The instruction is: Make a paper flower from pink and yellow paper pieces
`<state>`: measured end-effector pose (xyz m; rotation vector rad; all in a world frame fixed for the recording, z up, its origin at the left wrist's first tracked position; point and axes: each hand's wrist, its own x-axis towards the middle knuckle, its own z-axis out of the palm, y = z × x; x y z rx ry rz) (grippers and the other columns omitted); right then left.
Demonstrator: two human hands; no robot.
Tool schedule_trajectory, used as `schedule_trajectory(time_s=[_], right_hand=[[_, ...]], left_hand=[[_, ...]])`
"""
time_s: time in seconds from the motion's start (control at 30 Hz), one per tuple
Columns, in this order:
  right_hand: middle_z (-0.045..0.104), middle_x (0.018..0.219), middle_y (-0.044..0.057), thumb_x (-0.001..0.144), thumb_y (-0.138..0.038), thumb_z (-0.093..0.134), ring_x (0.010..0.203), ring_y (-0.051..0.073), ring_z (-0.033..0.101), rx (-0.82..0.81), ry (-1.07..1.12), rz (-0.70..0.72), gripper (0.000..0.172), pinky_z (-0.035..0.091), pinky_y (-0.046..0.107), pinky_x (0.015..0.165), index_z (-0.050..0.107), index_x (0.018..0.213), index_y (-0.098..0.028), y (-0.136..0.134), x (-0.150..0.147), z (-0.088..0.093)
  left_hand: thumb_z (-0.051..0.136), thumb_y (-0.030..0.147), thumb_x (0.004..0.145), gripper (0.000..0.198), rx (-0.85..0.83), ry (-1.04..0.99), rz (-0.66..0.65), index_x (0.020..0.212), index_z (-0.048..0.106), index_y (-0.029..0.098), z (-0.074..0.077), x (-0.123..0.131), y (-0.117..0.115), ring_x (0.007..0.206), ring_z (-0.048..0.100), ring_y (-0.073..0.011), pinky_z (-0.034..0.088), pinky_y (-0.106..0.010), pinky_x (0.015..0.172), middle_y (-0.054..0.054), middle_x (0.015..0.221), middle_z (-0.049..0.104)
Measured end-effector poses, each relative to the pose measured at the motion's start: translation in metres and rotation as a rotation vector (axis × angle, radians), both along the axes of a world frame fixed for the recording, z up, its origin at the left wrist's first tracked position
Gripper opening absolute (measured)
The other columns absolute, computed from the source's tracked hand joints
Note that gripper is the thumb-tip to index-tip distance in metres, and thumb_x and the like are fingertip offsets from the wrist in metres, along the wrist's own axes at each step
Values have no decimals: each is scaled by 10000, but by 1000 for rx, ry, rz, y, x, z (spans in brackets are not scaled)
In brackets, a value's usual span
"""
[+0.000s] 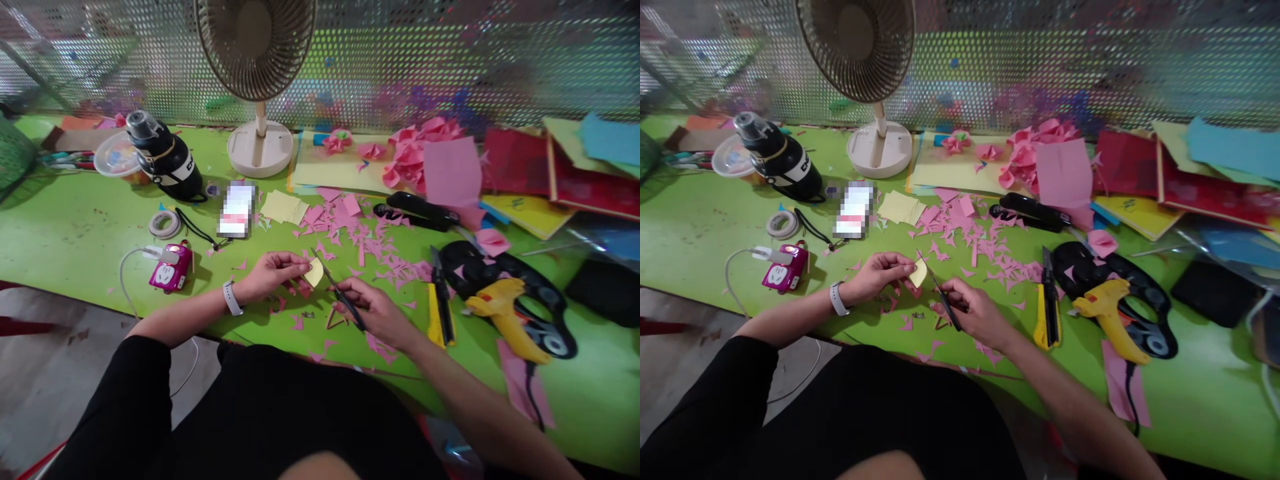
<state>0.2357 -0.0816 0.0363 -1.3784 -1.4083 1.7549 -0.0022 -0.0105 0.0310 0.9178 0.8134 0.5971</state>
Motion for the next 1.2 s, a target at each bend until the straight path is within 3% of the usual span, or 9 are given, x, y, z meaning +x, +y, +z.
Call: schedule_trajectory(time_s=[0.23, 0.4, 0.53, 0.67, 0.77, 0.93, 1.07, 1.2], right_hand=[[656, 742, 9, 834, -584, 753, 619, 155, 571, 55, -32, 5, 385, 463, 293, 543, 638, 951, -236, -3, 4, -5], [707, 833, 40, 875, -604, 698, 653, 179, 621, 209, -127, -156, 433, 481, 305, 543, 653, 1124, -252, 8, 21, -23], [743, 869, 60, 857, -586, 685, 674, 215, 655, 441, -482, -242, 435, 499, 343, 586, 693, 1149, -264, 25, 36, -31], [766, 926, 61, 845, -468, 664, 684, 240, 663, 591, -846, -230, 378, 470, 365, 612, 709, 1161, -266, 36, 46, -35], [754, 963, 66, 830, -407, 664, 754, 261, 682, 611, -939, -196, 338, 444, 354, 610, 704, 1125, -249, 38, 47, -36], [709, 843, 52, 823, -422, 668, 713, 253, 638, 545, -1044, -132, 244, 376, 336, 573, 706, 990, -247, 38, 46, -33], [674, 709, 13, 805, -400, 689, 628, 232, 613, 437, -1029, -118, 290, 347, 325, 559, 698, 1048, -243, 40, 50, -35], [683, 700, 1, 796, -425, 702, 605, 219, 620, 428, -954, -95, 333, 347, 313, 540, 691, 1078, -248, 43, 57, -39]], left_hand=[[919, 515, 679, 537, -12, -11, 6, 924, 700, 90, 0, 0, 0, 655, 754, -142, 534, -162, 502, -50, 755, 754], [923, 405, 722, 450, -77, -52, 74, 956, 676, 110, -3, 0, 2, 727, 775, -151, 543, -160, 522, -60, 864, 772], [862, 379, 809, 347, -188, -153, 157, 943, 667, 126, -5, 0, 5, 806, 798, -210, 603, -226, 592, -78, 877, 783], [794, 260, 872, 197, -244, -183, 199, 962, 671, 134, -6, 0, 6, 888, 801, -221, 633, -279, 725, -109, 962, 803], [769, 184, 868, 183, -213, -205, 191, 1023, 696, 120, -5, -1, 6, 904, 792, -193, 624, -285, 809, -114, 1016, 801], [737, 165, 835, 247, -175, -204, 166, 1079, 729, 126, -2, -2, 9, 828, 757, -135, 605, -242, 752, -90, 1056, 793], [640, 210, 870, 260, -238, -249, 201, 1095, 736, 124, -4, -1, 11, 856, 755, -154, 605, -255, 763, -101, 1023, 798], [657, 72, 796, 379, -236, -277, 157, 1163, 721, 144, -5, -1, 10, 954, 753, -152, 591, -276, 892, -101, 1173, 776]])
